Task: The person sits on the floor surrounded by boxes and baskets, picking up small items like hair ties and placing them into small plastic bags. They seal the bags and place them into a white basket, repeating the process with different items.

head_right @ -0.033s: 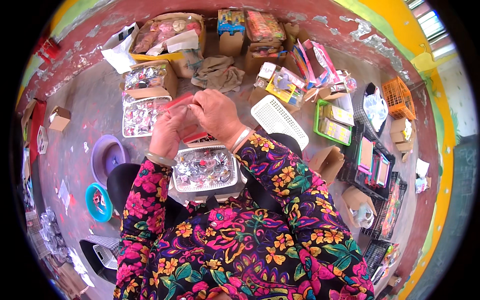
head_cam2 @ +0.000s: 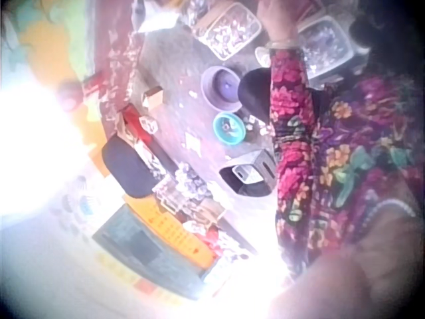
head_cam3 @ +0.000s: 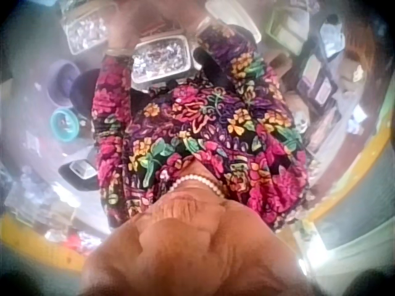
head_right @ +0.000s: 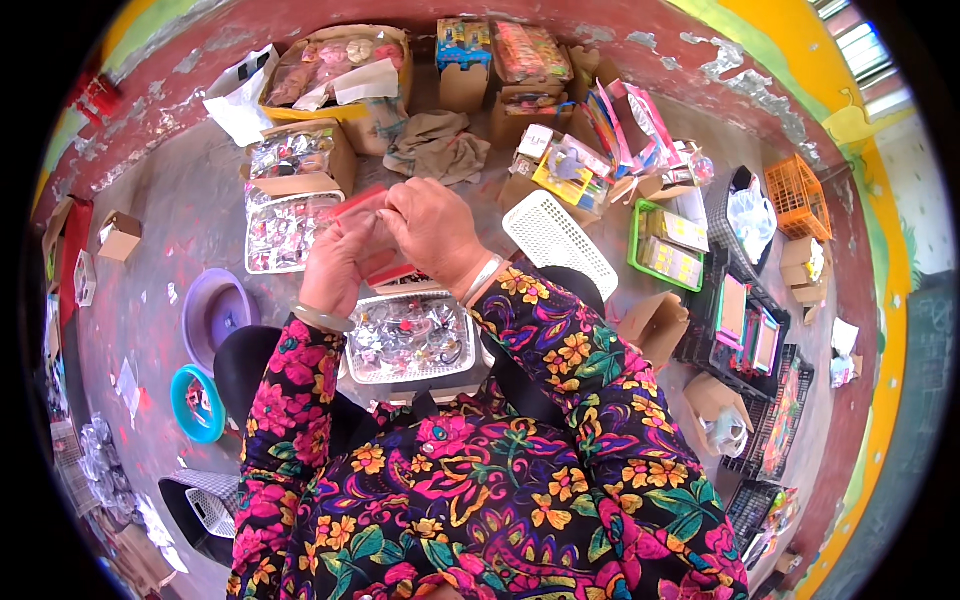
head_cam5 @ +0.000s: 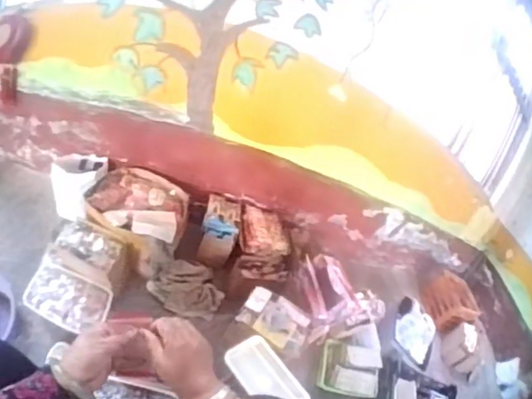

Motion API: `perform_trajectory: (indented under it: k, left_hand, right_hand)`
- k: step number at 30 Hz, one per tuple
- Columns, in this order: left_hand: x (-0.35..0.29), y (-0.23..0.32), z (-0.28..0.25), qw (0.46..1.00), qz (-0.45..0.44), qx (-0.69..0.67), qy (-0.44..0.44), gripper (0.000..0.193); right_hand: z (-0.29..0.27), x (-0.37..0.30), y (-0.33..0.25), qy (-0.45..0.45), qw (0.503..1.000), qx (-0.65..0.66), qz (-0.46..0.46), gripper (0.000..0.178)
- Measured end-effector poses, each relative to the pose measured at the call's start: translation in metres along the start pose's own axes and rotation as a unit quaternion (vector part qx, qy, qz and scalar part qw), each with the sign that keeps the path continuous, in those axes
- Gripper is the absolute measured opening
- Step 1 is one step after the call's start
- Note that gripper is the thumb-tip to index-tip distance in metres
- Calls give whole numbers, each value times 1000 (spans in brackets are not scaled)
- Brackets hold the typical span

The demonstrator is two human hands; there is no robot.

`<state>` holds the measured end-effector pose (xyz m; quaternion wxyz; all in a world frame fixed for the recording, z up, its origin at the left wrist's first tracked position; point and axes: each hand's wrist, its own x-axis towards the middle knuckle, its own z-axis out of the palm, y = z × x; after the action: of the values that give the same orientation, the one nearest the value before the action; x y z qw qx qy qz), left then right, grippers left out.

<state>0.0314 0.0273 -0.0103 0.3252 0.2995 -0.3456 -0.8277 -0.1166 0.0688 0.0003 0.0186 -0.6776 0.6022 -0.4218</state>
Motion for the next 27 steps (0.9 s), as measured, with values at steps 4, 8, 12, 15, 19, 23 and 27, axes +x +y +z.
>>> perform_trajectory:
  k: [4,8,12,15,19,23,27]
  left_hand:
    - [1,-2,-4,1000,-4,-16,-2,22]
    - [1,-5,-8,1000,-9,-2,-5,26]
    - [-3,-1,0,999,-1,34,-8,25]
    - [0,-5,-5,999,-18,28,-21,24]
    - [0,-2,-8,997,-60,-34,-20,21]
    - [0,-3,-11,996,-68,-49,-17,20]
    - [1,-6,-16,998,-56,-13,-23,19]
  right_hand:
    - [1,-1,-1,4,1000,30,-2,14]
    - [6,-1,-3,5,986,135,100,12]
    - [3,-2,11,-98,956,187,203,10]
    - [0,-1,14,-89,970,169,151,8]
    - [-4,0,4,6,994,30,-102,13]
    - [3,1,6,7,991,73,-108,14]
    - [-2,-2,4,-106,958,234,127,13]
